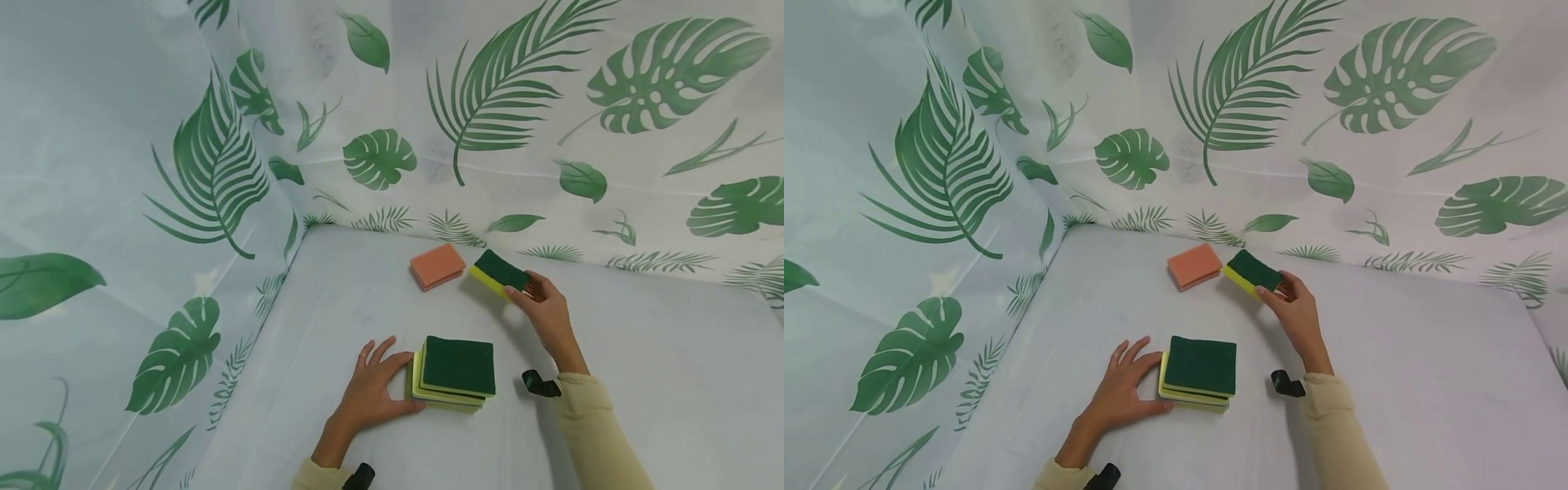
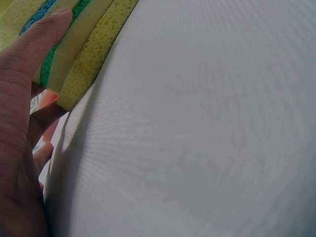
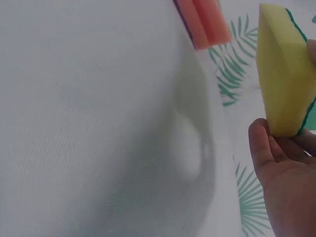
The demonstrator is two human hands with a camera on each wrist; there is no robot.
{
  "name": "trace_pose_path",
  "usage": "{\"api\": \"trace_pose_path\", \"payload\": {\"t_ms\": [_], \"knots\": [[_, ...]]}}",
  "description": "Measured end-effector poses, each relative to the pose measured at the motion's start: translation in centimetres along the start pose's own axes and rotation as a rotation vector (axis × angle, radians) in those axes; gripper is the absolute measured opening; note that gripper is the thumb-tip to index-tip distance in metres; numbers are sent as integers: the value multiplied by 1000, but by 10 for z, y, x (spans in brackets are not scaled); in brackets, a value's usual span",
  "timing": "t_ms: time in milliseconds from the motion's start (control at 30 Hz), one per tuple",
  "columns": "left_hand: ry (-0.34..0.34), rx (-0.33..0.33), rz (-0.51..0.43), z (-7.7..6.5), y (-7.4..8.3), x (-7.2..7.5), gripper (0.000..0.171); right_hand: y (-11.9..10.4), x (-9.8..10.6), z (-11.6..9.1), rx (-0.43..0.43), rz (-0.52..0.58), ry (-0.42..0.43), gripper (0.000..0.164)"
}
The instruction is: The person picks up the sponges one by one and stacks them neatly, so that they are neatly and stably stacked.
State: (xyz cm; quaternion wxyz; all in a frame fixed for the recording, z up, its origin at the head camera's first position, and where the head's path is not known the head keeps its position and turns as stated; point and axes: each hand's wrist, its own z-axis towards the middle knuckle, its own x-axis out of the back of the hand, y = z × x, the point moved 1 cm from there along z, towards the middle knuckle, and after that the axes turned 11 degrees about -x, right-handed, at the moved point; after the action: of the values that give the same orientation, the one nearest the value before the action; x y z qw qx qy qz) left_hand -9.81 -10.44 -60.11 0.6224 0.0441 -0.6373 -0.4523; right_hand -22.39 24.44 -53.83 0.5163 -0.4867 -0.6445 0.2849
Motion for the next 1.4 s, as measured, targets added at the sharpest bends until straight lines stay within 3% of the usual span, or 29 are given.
{"api": "trace_pose_path", "payload": {"t_ms": [367, 767, 1400], "knots": [[-8, 12, 17, 0, 1, 1, 83, -14, 0, -31, 100, 9, -26, 79], [5, -15, 31, 0, 1, 2, 80, -27, -5, -59, 150, -14, -26, 72], [10, -11, 3, 1, 2, 1, 81, -43, -8, -107, 351, 37, -102, 58]]}}
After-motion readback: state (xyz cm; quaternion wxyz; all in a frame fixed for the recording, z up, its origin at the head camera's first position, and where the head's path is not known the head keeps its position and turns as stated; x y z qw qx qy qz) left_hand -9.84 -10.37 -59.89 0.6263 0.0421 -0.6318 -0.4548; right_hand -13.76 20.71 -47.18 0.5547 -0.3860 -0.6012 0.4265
